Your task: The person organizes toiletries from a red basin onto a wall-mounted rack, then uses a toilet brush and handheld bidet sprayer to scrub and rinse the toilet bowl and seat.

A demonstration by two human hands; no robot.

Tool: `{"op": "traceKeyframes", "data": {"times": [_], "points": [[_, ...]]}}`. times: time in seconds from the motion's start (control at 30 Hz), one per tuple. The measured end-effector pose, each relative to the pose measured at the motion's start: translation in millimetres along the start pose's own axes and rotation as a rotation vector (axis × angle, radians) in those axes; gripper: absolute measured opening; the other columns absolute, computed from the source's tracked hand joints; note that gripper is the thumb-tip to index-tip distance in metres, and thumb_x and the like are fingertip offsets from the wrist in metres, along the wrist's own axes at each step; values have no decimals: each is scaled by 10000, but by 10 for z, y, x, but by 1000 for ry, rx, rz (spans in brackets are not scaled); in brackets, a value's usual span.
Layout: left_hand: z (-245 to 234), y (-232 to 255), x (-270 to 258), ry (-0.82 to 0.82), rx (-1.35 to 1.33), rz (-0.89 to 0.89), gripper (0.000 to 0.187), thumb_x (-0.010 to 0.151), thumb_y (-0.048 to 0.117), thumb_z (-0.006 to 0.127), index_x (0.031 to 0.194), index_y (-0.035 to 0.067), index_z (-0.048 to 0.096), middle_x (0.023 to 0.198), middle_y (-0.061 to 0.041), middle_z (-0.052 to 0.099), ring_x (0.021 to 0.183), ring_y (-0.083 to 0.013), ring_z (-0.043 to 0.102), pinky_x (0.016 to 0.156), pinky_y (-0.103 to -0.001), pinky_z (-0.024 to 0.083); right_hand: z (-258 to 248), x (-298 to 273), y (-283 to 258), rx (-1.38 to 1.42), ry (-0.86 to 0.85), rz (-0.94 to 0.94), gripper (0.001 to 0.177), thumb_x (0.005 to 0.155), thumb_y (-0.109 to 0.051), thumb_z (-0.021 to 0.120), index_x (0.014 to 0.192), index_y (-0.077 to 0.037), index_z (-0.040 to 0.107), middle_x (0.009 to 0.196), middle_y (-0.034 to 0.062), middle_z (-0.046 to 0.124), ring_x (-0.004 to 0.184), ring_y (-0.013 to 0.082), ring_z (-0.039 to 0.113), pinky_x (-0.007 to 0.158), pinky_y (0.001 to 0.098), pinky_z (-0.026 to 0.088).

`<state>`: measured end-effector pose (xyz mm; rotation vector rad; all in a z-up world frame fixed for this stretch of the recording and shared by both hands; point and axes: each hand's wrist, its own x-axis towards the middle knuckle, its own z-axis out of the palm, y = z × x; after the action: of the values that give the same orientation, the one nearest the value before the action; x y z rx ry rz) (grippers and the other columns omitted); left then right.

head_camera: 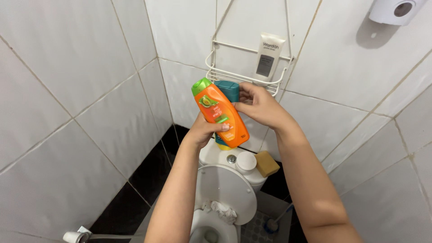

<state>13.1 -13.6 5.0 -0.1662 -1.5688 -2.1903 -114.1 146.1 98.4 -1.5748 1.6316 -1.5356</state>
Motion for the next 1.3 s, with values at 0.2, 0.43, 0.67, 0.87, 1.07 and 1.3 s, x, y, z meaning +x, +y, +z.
{"op": "traceKeyframes", "data": {"times": [0.2, 0.43, 0.67, 0.87, 1.07, 1.3], "points": [[-43, 71, -9, 76, 76, 63, 718, 652, 95, 876, 1303, 49, 579, 1184, -66, 675, 1123, -198, 663, 989, -372, 537, 156, 187, 37, -106, 77, -88, 318, 932, -86, 696, 1228, 14, 635, 1139, 66, 726, 1043, 104, 686, 924, 280, 563], [-405, 609, 486, 494, 267, 258, 443, 865, 246, 798, 1224, 17, 675, 1153, -74, 714, 1032, -192, 677, 864, -326, 532, -255, 544, -327, -313, 525, -362, 240, 1040, -106, 735, 1202, 23, 613, 1078, 115, 746, 944, 153, 737, 833, 290, 622], [-566, 848, 1331, 410, 737, 589, 521, 999, 207, 706, 1382, 15, 411, 1300, -164, 672, 1208, -302, 692, 997, -384, 559, -394, 1163, -185, -546, 684, -551, 371, 1023, -80, 735, 1315, 5, 522, 1108, 160, 736, 1021, 230, 760, 790, 323, 633], [-601, 796, 1682, 353, 902, 416, 522, 955, 211, 675, 1339, 81, 346, 1309, -189, 666, 1246, -332, 657, 1016, -420, 530, -462, 1429, 224, -549, 678, -470, 435, 1003, -93, 745, 1347, -14, 489, 1133, 182, 729, 1079, 275, 741, 844, 359, 622], [-838, 654, 1889, 189, 934, 185, 507, 975, 224, 624, 1415, 127, 392, 1347, -141, 653, 1295, -286, 601, 1098, -419, 428, -452, 1434, 526, -530, 667, -270, 569, 1004, -96, 693, 1492, -56, 403, 1208, 205, 696, 1086, 308, 717, 917, 409, 565], [-1047, 428, 2002, 43, 673, 214, 496, 907, 117, 567, 1399, 94, 513, 1316, -103, 659, 1257, -235, 603, 1088, -369, 459, -370, 1370, 745, -575, 742, -364, 651, 1029, -63, 668, 1570, -35, 306, 1436, 256, 554, 1324, 389, 580, 1114, 442, 474]]}}
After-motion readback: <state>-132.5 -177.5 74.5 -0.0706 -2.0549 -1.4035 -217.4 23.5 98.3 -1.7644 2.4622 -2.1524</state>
